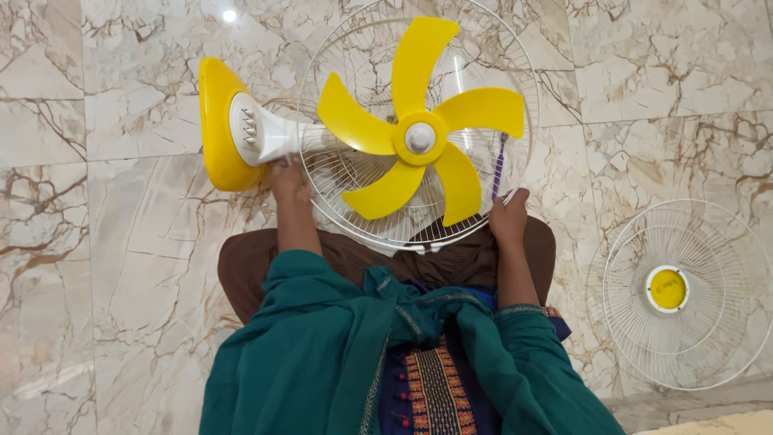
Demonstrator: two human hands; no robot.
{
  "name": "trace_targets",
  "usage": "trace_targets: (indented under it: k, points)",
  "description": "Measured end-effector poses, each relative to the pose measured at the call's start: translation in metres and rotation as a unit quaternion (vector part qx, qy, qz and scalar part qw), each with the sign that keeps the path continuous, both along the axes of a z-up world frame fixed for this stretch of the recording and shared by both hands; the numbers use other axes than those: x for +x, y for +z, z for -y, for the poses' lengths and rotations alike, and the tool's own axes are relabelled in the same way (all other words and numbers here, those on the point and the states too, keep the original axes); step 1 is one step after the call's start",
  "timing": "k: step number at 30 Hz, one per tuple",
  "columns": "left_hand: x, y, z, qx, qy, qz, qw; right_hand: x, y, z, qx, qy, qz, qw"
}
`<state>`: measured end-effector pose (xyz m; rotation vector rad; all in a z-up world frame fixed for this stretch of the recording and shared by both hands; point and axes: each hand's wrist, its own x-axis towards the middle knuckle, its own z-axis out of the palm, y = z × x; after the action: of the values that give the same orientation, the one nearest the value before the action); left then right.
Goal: The person sits on the floor and assembles a yellow pedestal fan. They attach the front wire cage to the fan head, align the clips, and secure the cage by hand. The person then handles a small white plastic piece and continues to adjust the cage.
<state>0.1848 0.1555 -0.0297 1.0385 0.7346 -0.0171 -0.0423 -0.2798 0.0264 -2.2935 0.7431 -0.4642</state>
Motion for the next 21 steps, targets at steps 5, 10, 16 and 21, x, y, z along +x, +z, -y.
trace_targets:
  k: [5,10,16,21]
  points:
    - [0.010,0.011,-0.020,0.070,-0.054,0.105,0.991,0.006,0.008,0.000,0.118,-0.032,-0.106,0.987]
    - [0.017,0.020,0.002,0.224,-0.125,0.135,0.957,0.008,-0.006,0.015,0.025,-0.006,-0.185,0.982]
    - [0.044,0.049,-0.004,0.391,-0.229,0.173,0.875,0.006,-0.028,0.038,-0.035,0.070,-0.228,0.971]
    - [0.034,0.066,0.007,0.401,-0.185,0.316,0.840,0.006,-0.031,0.042,0.225,-0.008,-0.080,0.971]
